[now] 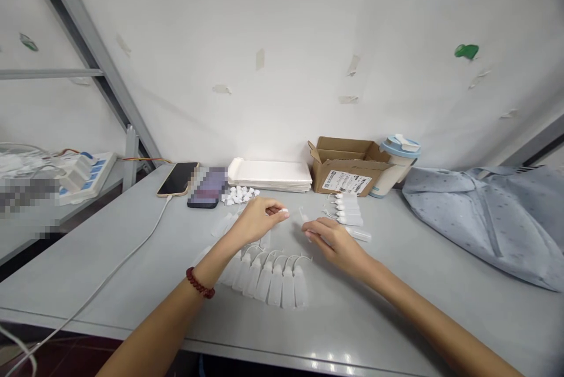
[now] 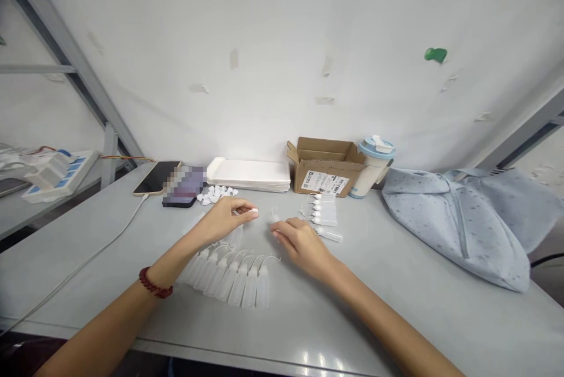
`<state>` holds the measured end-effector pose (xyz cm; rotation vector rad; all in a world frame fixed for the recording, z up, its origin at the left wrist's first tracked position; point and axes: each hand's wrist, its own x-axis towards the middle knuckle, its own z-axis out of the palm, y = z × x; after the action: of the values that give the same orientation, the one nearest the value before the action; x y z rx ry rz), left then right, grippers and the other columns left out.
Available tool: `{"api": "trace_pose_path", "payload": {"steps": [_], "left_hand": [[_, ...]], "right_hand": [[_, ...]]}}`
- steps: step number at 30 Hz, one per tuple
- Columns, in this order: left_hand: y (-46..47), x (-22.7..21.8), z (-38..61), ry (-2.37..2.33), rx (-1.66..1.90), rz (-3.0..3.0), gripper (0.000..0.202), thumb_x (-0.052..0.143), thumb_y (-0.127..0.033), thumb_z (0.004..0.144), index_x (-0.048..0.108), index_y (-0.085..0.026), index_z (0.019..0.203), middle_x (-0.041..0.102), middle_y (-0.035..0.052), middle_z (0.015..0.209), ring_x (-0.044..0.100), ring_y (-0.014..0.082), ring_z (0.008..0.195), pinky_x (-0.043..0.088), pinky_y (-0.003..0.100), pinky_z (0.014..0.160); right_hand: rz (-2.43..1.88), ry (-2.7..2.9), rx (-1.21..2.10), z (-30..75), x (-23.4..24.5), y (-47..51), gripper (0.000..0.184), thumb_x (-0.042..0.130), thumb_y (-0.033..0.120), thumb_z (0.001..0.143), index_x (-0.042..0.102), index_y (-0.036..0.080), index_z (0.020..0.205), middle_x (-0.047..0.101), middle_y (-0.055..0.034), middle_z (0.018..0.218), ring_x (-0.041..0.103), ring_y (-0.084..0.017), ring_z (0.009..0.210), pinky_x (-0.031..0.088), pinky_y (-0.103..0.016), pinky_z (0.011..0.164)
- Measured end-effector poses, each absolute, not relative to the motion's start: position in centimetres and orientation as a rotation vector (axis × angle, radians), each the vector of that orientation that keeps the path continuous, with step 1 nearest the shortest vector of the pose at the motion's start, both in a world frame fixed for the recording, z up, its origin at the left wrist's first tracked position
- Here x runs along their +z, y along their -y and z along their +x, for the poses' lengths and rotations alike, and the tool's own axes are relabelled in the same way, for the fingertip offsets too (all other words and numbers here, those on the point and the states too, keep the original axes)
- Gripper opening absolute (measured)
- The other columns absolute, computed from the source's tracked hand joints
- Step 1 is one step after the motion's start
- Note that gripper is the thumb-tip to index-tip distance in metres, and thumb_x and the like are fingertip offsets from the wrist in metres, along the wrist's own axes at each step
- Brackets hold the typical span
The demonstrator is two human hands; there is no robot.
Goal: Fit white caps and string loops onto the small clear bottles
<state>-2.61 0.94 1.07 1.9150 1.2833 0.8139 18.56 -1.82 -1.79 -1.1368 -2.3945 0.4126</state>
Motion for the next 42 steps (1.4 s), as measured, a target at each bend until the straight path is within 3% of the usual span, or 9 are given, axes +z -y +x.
{"api": "trace_pose_path", "payload": {"steps": [6, 10, 17, 22, 28, 35, 42], "left_hand": [[0.1, 1.6, -1.7, -1.171, 0.661, 1.801, 0.032, 0.055, -0.040, 0.078, 0.069, -0.015, 0.093, 0.069, 0.0042, 0.084, 0.060, 0.0162, 0.069, 0.046, 0.025, 0.060], [0.8, 2.0, -1.1, -1.107, 0.633, 1.738, 0.035, 0.055, -0.038, 0.078, 0.066, -0.016, 0.104, 0.068, 0.0050, 0.091, 0.059, 0.0146, 0.068, 0.048, 0.025, 0.062], [0.9, 1.6, -0.9, -1.033, 0.678, 1.743, 0.033, 0.052, -0.040, 0.080, 0.067, -0.017, 0.097, 0.066, 0.0057, 0.104, 0.058, 0.0149, 0.072, 0.050, 0.027, 0.065], [0.8, 1.6, -0.9, -1.004, 0.629, 1.779, 0.034, 0.049, -0.043, 0.081, 0.067, -0.015, 0.093, 0.065, 0.0054, 0.090, 0.056, 0.0145, 0.069, 0.049, 0.025, 0.063], [1.3, 2.1, -0.9, -0.912, 0.529, 1.825, 0.029, 0.048, -0.040, 0.082, 0.066, -0.017, 0.078, 0.054, -0.0017, 0.062, 0.048, 0.0109, 0.057, 0.039, 0.021, 0.054], [1.6, 1.9, -0.5, -0.871, 0.483, 1.746, 0.029, 0.050, -0.040, 0.082, 0.065, -0.016, 0.079, 0.061, 0.0012, 0.069, 0.055, 0.0131, 0.065, 0.043, 0.022, 0.060], [1.6, 1.6, -0.5, -0.864, 0.568, 1.684, 0.023, 0.058, -0.036, 0.077, 0.066, -0.017, 0.086, 0.063, 0.0018, 0.075, 0.055, 0.0129, 0.067, 0.044, 0.023, 0.063]], "right_hand": [[-1.169, 2.047, 0.653, 19.4, -0.8, 3.5, 0.010, 0.045, 0.025, 0.090, 0.053, 0.021, 0.085, 0.060, -0.0024, 0.084, 0.053, -0.016, 0.078, 0.041, -0.027, 0.067], [-1.163, 1.947, 0.874, 19.0, -0.5, 4.0, 0.010, 0.046, 0.027, 0.089, 0.051, 0.021, 0.083, 0.060, -0.0016, 0.084, 0.053, -0.015, 0.076, 0.040, -0.026, 0.064], [-1.110, 1.895, 1.021, 18.8, -1.0, 4.1, 0.011, 0.045, 0.028, 0.089, 0.049, 0.020, 0.082, 0.061, -0.0028, 0.083, 0.055, -0.017, 0.080, 0.041, -0.029, 0.068], [-1.059, 1.903, 1.073, 18.7, -0.7, 4.4, 0.008, 0.045, 0.023, 0.087, 0.046, 0.020, 0.080, 0.059, -0.0014, 0.079, 0.053, -0.016, 0.077, 0.039, -0.029, 0.070], [-1.014, 1.818, 1.171, 19.0, -0.8, 4.4, 0.008, 0.044, 0.020, 0.083, 0.040, 0.021, 0.076, 0.050, 0.0026, 0.066, 0.047, -0.014, 0.066, 0.035, -0.027, 0.064], [-0.933, 1.653, 1.403, 18.9, -0.6, 4.4, 0.007, 0.043, 0.022, 0.081, 0.038, 0.022, 0.076, 0.038, 0.0056, 0.058, 0.037, -0.012, 0.057, 0.031, -0.026, 0.056], [-0.941, 1.557, 1.567, 19.1, -0.3, 4.3, 0.009, 0.042, 0.029, 0.084, 0.039, 0.022, 0.080, 0.041, 0.0061, 0.056, 0.037, -0.011, 0.053, 0.032, -0.026, 0.055]]}}
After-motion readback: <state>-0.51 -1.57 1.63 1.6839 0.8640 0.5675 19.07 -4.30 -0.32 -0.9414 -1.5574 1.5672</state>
